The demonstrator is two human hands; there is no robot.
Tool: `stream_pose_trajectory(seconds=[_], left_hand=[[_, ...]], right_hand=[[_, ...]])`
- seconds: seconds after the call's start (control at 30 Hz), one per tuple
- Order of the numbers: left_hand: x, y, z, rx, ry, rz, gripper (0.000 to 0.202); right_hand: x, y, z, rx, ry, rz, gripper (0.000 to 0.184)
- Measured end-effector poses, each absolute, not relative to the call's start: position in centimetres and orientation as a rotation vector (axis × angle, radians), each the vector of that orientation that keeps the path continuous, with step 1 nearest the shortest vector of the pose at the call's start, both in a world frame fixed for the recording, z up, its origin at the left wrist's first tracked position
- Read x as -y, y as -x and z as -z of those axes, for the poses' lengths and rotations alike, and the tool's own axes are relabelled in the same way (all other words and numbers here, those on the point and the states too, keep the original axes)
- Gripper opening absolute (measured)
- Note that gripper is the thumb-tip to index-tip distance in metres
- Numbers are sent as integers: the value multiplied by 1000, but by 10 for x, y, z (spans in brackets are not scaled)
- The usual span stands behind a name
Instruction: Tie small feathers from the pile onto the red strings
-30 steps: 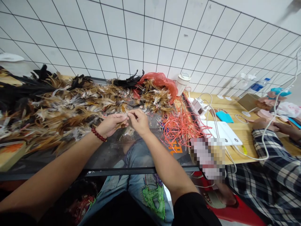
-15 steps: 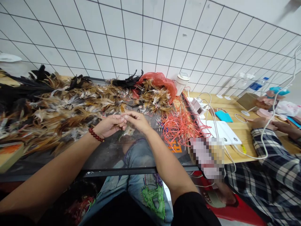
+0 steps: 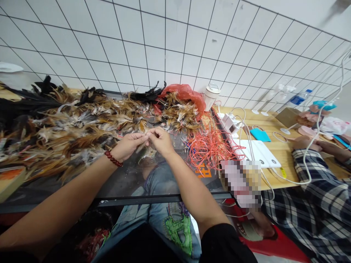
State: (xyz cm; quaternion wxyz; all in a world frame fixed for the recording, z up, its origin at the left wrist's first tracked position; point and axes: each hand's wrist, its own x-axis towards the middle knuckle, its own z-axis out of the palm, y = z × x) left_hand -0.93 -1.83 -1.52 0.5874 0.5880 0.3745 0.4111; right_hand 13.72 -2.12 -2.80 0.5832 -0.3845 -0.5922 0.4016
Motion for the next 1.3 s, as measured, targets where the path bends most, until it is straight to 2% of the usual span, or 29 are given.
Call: stream_pose_trajectory(seconds=[0.17, 0.33, 0.47, 0.57, 0.67, 0.77, 0.97, 1.1, 1.3], left_hand=[[18, 10, 15, -849, -1304, -998, 29], [13, 13, 12, -865, -1134, -1280, 19], [8, 15, 10, -810, -955, -1425, 16], [7, 14, 10, -827, -903, -1471, 14], [8, 13, 10, -845, -899, -1479, 13], [9, 13, 10, -843, -928, -1469, 15], [13, 11, 13, -934, -991, -1350, 17], [15, 7, 15, -959, -950, -1292, 25], [17, 4, 19, -974, -1057, -1270, 32]], right_hand=[[24, -133, 26, 1361, 889, -910, 23], [21, -147, 30, 1669, 1150, -504, 12], [20, -156, 34, 1822, 1436, -317, 18], [25, -151, 35, 1854, 1574, -262, 14], [29, -142, 36, 1911, 1653, -217, 18], [27, -139, 38, 1857, 1590, -284, 14], [24, -139, 34, 1575, 1150, -478, 18], [31, -135, 29, 1691, 1058, -393, 16], [37, -134, 29, 1902, 1157, -180, 14]])
